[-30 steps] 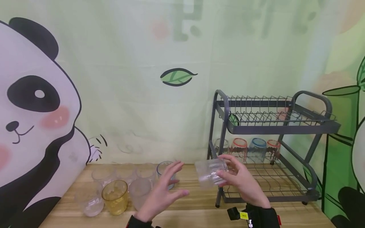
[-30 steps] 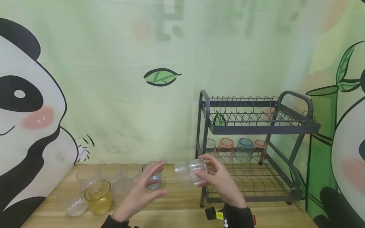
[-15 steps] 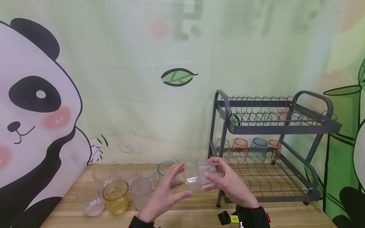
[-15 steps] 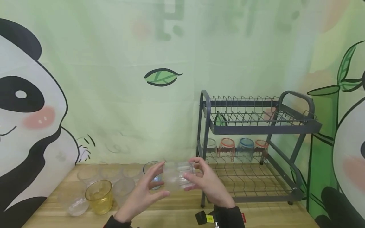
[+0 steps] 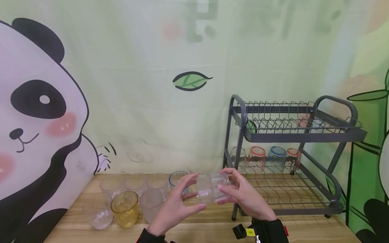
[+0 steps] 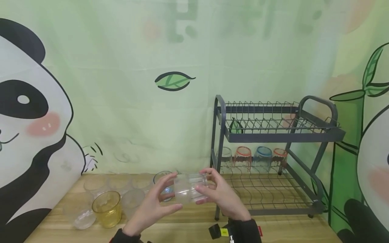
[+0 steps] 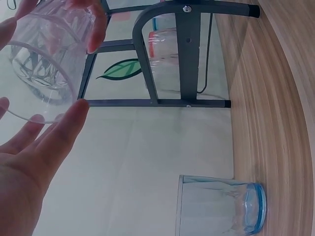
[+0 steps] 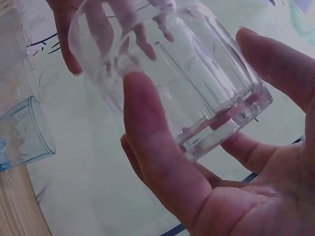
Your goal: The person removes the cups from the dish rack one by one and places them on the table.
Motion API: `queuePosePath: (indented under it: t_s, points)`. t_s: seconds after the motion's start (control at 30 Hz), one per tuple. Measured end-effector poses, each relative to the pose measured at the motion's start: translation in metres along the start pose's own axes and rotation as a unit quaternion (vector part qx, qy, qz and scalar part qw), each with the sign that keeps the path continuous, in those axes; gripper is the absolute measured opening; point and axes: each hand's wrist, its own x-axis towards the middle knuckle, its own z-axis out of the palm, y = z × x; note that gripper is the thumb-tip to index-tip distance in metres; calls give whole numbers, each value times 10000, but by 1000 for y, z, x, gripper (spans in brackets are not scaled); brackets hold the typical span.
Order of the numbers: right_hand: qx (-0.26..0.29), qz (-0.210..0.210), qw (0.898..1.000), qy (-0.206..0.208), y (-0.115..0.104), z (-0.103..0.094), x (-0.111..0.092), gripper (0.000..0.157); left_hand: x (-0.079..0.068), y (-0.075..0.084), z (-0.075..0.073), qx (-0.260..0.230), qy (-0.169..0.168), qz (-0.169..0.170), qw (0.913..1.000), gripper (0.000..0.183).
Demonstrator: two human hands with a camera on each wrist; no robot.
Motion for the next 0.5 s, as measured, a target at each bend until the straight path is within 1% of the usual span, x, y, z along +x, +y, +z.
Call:
queuePosePath:
  t_s: [0.13,0.17,0.3,0.37,0.4,0.5]
  points:
    - [53,26,9999,-140,0,-3,1,53,2,1,-2,125,66,100,9998,80]
    - [41,35,9998,-181,0,-3,0,55,2,5,-2,181,95,97,9997,80]
    - [-475,113,9986,-203,-3,-8,-5,64,0,5,-5,397,128,74,9991,80]
    - [-790,166,9966,-179,-5,-13,-9,63,-2,3,-8,518,93,24,9986,79]
    - [-892,223,9956,-165,-5,-16,-11,63,-3,-2,-9,587,71,34,9982,78]
    - [-992,389,9941,-214,-9,-27,-18,60,-7,-5,-15,861,-18,47,9963,77]
